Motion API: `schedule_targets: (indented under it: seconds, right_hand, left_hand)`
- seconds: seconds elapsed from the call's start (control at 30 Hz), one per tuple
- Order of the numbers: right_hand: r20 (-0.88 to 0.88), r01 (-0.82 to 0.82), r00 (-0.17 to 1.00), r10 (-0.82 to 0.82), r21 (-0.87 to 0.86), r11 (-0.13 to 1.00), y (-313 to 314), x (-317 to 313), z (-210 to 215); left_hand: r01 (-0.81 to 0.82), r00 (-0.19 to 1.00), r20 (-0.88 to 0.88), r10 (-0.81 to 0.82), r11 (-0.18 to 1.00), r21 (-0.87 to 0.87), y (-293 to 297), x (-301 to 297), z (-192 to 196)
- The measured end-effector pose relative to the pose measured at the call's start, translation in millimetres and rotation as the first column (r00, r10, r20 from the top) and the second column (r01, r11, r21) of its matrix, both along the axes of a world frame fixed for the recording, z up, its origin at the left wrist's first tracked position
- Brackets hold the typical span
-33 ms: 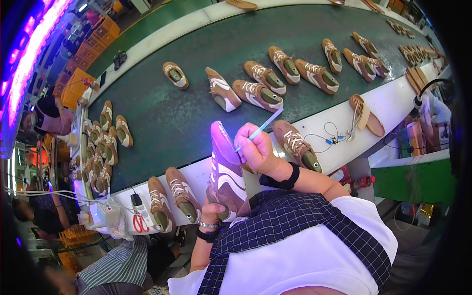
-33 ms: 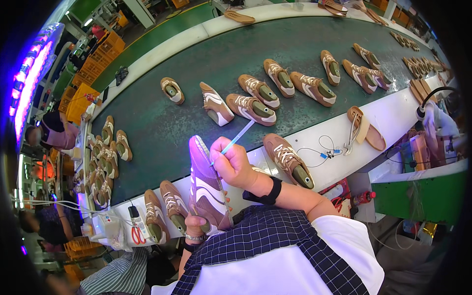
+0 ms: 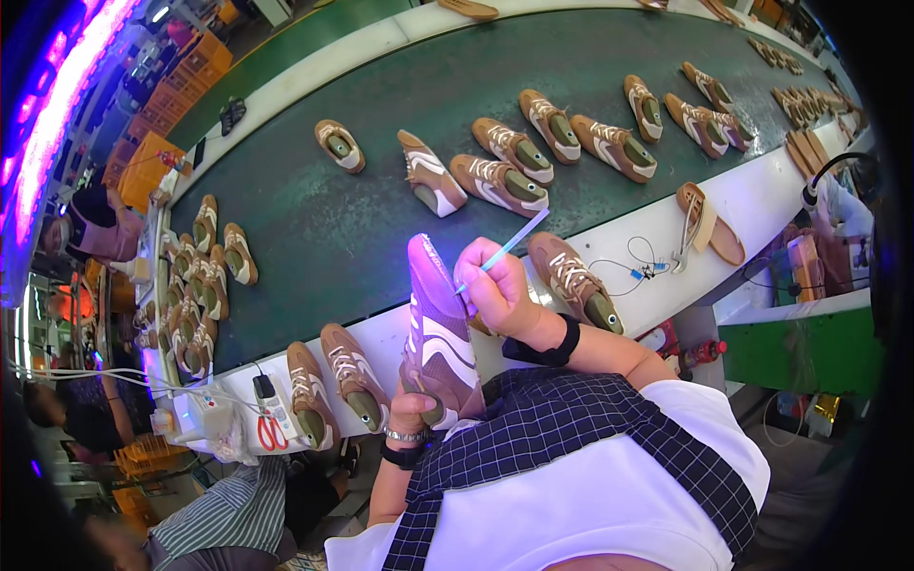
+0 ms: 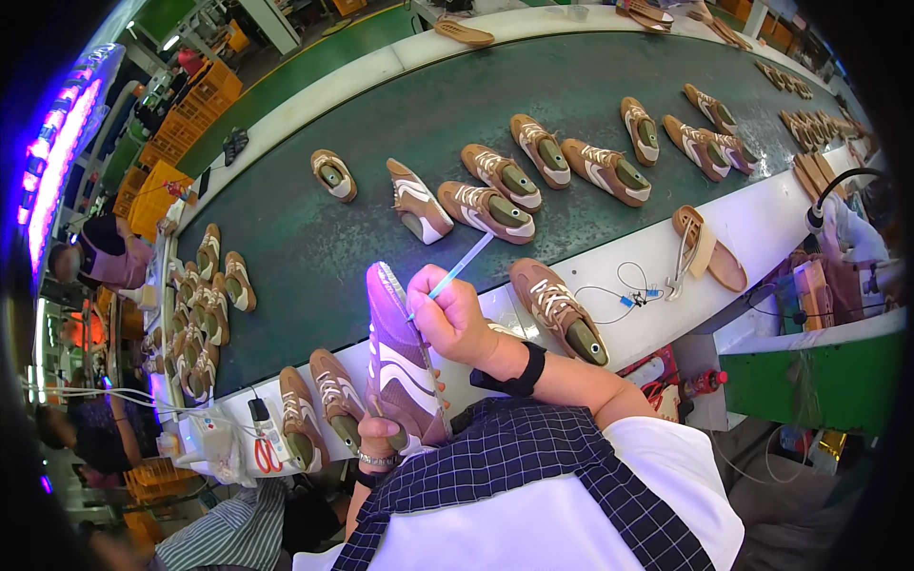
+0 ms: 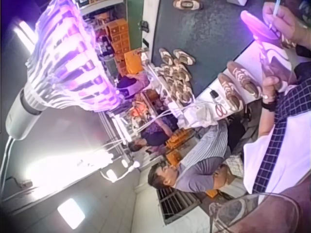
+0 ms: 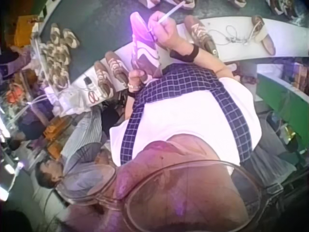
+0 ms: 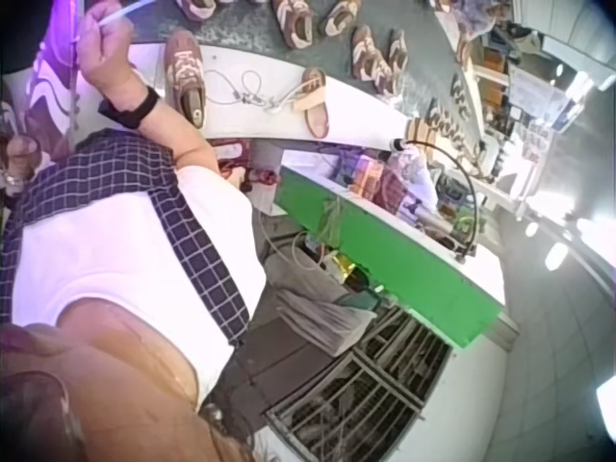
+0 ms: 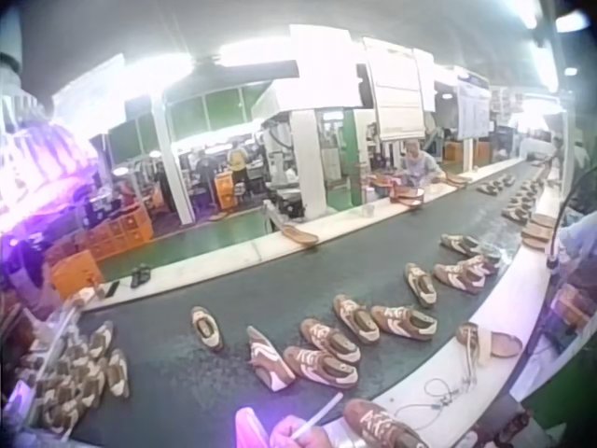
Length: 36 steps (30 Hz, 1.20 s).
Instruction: The recorder is inspecting and marking shoes on a conveyor belt in a shoe factory.
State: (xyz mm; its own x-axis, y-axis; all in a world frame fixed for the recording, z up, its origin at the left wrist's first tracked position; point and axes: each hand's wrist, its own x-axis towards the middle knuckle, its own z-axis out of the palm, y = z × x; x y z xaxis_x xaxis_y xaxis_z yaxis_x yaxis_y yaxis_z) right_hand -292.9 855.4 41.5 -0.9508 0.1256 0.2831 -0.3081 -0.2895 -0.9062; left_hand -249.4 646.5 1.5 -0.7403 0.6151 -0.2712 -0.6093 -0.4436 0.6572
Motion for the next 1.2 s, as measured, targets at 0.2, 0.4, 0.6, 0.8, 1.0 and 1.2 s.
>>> schedule_targets:
  seconds: [0.2,0.4,0.6,0.8,1.0,1.2]
  right_hand:
    - [-0.028,0.035,0.999,-0.034,0.064,0.997,-0.9,6.5,-5.0]
    - [-0.082,0.034,0.996,-0.024,0.129,0.991,-1.3,15.7,-12.2]
    - [-0.017,0.056,0.998,-0.057,-0.065,0.996,4.1,8.5,7.9]
    - [0.042,0.147,0.988,-0.151,0.090,0.985,8.5,-5.0,19.3]
    - [0.052,0.195,0.977,-0.205,0.147,0.970,9.9,-6.2,22.4]
    - [0.054,0.130,0.988,-0.143,0.185,0.974,13.3,-8.9,19.7]
  left_hand:
    - [-0.023,1.000,0.015,0.024,1.000,-0.020,-2.9,0.4,-12.2]
    - [-0.002,1.000,-0.019,0.001,0.999,-0.037,-4.1,0.9,-12.7]
    - [0.020,1.000,-0.009,-0.020,0.998,-0.057,-9.1,2.9,-23.7]
    - [0.004,1.000,0.002,-0.004,1.000,-0.010,-3.1,5.6,-17.6]
    - [-0.033,0.999,-0.003,0.033,0.999,-0.010,4.0,7.1,-9.9]
    - [-0.016,0.999,-0.034,0.016,1.000,-0.023,3.2,6.9,-12.6]
